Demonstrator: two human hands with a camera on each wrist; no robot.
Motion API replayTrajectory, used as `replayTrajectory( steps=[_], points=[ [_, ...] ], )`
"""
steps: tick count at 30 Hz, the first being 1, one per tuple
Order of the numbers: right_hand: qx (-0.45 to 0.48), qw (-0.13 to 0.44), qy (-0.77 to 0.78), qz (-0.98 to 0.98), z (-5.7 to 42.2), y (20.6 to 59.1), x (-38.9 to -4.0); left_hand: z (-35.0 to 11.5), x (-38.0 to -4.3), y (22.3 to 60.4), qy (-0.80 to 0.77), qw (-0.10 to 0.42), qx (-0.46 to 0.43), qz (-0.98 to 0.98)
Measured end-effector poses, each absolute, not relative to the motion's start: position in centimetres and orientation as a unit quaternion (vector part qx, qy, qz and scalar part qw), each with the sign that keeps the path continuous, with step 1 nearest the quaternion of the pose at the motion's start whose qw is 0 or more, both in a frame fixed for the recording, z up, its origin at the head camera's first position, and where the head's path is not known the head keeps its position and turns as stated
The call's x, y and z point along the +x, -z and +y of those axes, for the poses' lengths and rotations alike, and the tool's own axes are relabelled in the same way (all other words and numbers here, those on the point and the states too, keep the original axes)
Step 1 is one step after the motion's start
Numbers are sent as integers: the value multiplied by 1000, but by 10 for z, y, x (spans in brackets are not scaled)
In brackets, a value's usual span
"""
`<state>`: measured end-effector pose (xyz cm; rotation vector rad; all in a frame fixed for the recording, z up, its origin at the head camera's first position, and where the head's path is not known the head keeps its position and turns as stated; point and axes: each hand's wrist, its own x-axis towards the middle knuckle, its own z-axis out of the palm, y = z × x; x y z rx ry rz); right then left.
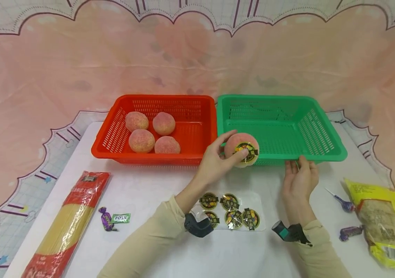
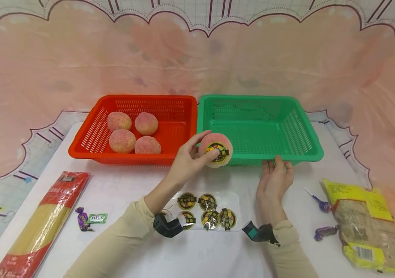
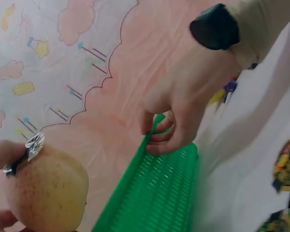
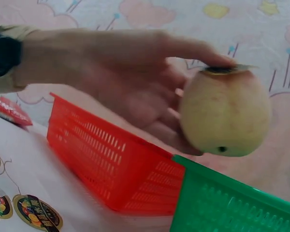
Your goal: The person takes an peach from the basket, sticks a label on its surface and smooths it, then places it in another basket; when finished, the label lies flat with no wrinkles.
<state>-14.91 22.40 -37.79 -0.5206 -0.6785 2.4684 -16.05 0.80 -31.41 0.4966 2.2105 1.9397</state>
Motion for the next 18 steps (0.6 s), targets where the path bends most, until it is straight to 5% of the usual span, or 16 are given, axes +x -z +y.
replayTrajectory(
  steps=[18],
  points=[
    [-191,260,-915,-242,223,382,-149,82,-284,318,-636,15,-34,771]
  ],
)
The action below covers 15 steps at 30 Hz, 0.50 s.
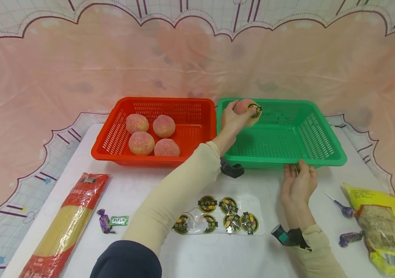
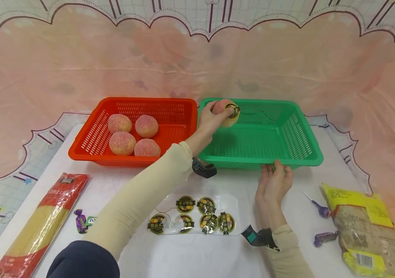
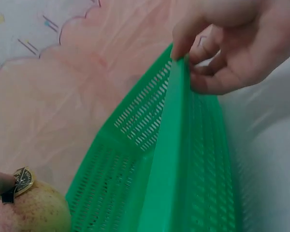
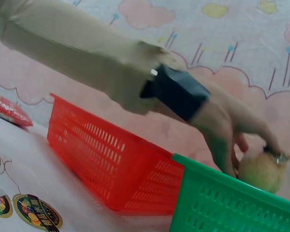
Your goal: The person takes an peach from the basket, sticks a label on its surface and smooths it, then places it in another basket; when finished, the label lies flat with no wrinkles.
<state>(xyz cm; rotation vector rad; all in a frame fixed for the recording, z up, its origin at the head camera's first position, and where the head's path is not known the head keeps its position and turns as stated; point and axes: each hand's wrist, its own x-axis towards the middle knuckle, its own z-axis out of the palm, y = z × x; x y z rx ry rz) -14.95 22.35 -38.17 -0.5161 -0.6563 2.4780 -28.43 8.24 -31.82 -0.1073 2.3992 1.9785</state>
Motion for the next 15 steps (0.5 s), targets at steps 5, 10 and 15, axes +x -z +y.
replayTrajectory(
  steps=[5,10,15],
  points=[
    [-192,250,-917,-245,226,381,-150,97,-298,329,-601,15,-75,796],
    [-187,252,-919,-240,226,380,-150,103,-307,339,-582,26,-97,807],
    [-188,238,-921,-246,227,381,-150,103,-310,346,-571,40,-109,813]
  ],
)
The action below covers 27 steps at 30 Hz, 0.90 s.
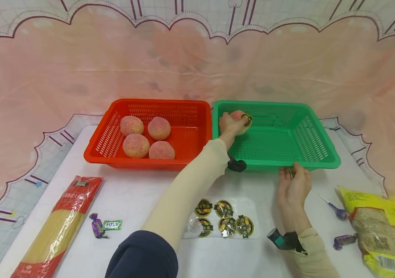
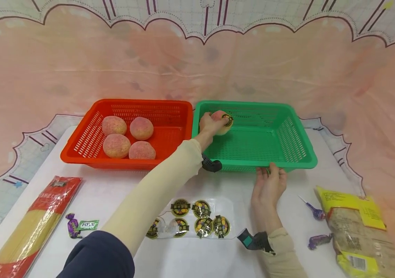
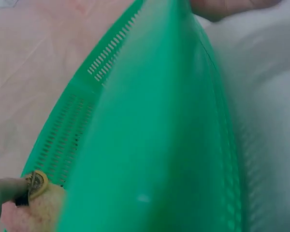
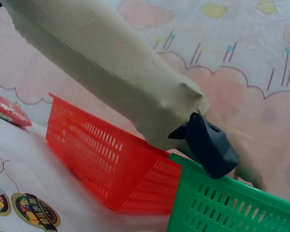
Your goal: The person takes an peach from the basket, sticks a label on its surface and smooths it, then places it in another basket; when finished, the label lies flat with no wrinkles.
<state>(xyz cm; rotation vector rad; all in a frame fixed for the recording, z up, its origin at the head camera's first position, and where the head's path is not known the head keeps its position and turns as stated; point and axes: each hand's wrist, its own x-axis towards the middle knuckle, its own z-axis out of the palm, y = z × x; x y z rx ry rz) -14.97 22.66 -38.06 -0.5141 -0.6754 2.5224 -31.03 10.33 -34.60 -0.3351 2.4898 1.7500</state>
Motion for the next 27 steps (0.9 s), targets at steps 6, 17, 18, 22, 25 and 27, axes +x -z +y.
replayTrajectory(
  steps=[6,17,18,22,25,27],
  points=[
    [-192,233,-918,-257,226,381,-150,103,-310,351,-579,61,-106,806],
    [-229,230,-908,-267,229,381,-149,100,-309,359,-591,82,-118,794],
    [-230,230,-907,-267,228,381,-149,100,-309,359,-594,82,-119,792],
    [-223,233,-908,-269,227,381,-149,100,-309,356,-620,73,-126,771],
    [-214,232,-909,-272,227,381,-149,102,-309,352,-627,58,-124,767],
    [-209,232,-911,-270,227,381,-149,103,-309,349,-623,52,-121,771]
  ],
)
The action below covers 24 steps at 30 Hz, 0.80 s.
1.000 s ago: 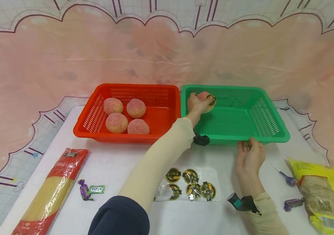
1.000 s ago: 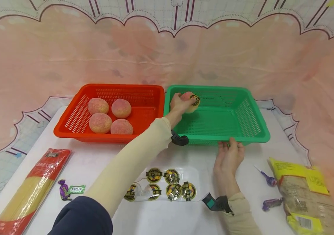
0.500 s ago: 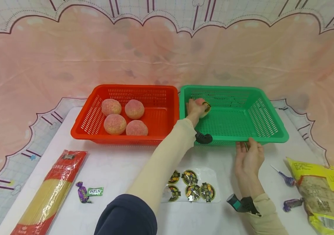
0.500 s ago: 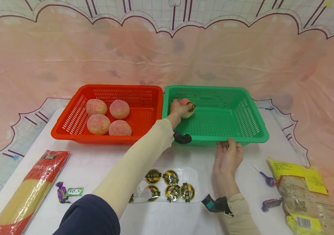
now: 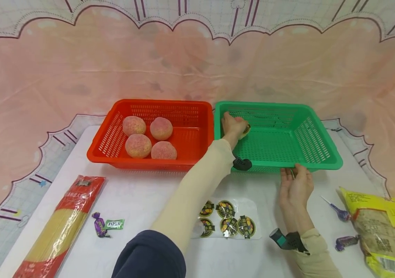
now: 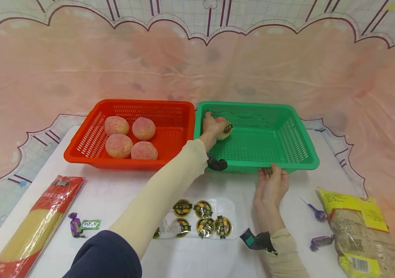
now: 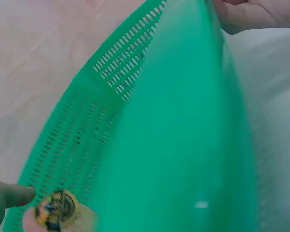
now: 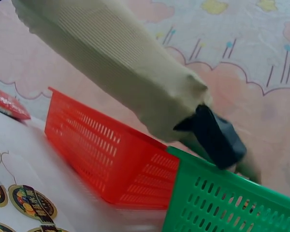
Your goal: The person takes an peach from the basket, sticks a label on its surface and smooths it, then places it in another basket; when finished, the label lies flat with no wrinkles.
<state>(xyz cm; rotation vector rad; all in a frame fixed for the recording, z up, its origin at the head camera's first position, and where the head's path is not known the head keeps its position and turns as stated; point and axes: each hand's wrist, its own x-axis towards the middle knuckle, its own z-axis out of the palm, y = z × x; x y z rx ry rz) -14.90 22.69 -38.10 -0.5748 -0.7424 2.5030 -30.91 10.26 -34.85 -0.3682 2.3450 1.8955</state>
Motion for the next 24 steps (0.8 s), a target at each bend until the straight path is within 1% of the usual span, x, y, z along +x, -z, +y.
replayTrajectory(
  steps=[4,8,11,14,16,21,24],
  points=[
    [-206,230,-917,-254,227,382,-149,98,-307,338,-625,59,-104,772],
    [-194,221,-923,-250,228,381,-150,82,-300,321,-660,97,-59,743],
    [-185,212,-925,-255,228,380,-151,63,-289,309,-686,121,-28,717],
    [-181,201,-926,-263,228,380,-152,45,-274,302,-710,127,-2,692],
    [-183,196,-926,-267,228,380,-151,33,-261,303,-734,131,20,666],
    [-206,186,-919,-280,226,381,-146,-2,-224,316,-775,161,85,605],
    [-226,185,-910,-296,224,381,-139,-25,-204,326,-774,167,98,602]
  ],
)
